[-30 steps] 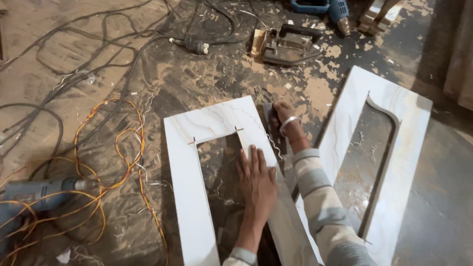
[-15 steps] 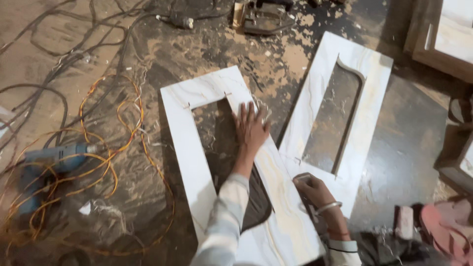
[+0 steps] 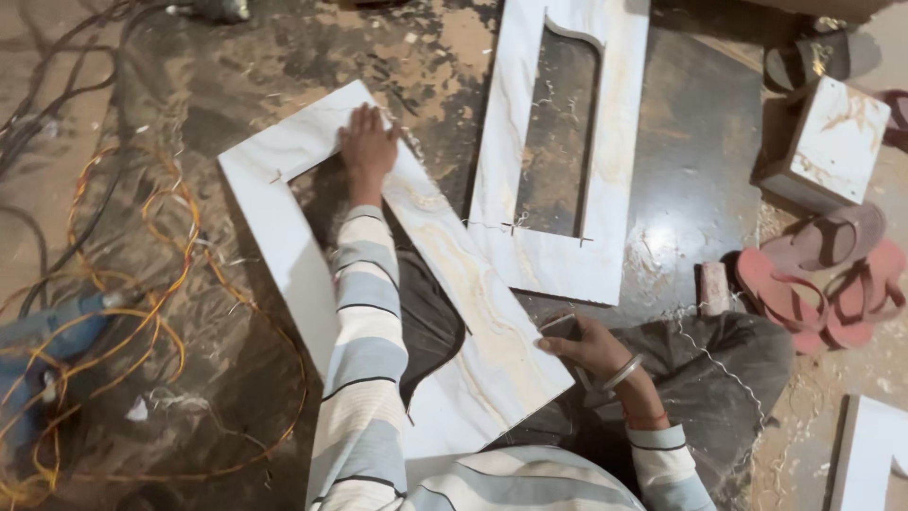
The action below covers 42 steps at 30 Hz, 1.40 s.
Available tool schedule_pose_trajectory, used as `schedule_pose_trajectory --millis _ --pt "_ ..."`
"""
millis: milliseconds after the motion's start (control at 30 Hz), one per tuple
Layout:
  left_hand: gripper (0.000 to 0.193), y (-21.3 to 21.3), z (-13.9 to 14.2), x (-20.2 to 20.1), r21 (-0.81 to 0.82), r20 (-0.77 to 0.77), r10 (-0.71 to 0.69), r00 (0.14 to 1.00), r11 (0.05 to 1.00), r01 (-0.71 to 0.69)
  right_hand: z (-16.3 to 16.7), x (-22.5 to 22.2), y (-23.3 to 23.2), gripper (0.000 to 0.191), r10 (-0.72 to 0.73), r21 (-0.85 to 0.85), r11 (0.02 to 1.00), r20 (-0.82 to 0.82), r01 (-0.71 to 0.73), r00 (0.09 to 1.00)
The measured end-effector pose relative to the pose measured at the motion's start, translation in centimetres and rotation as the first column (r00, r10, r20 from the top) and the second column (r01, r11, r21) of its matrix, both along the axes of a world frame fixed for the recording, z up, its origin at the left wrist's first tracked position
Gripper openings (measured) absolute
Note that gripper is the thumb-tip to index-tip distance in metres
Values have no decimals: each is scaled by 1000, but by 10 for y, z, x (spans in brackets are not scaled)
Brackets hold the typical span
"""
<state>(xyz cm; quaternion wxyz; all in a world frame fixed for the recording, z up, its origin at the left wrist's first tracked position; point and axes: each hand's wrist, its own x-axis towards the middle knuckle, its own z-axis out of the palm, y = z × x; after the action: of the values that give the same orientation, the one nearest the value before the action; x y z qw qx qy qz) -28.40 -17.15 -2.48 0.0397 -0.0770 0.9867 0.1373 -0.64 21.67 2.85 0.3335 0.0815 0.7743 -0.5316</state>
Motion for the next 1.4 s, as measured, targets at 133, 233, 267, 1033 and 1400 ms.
schedule_pose_trajectory --millis 133,233,267,1033,1400 --pt "73 -10 15 -21 36 116 54 992 998 -58 2 11 11 47 13 50 999 125 -19 992" --pt "75 -14 17 -40 79 138 98 986 991 -109 5 19 21 49 -47 90 995 163 33 985" --pt "75 -13 16 -45 99 136 120 983 986 -134 5 21 23 49 -79 90 994 155 66 985" --pt "119 -91 -51 261 532 221 621 752 569 -627 0 4 20 63 126 36 991 128 -132 984" --pt "124 -84 -44 238 826 50 641 766 405 -393 6 14 11 51 29 -31 999 -6 -29 1000"
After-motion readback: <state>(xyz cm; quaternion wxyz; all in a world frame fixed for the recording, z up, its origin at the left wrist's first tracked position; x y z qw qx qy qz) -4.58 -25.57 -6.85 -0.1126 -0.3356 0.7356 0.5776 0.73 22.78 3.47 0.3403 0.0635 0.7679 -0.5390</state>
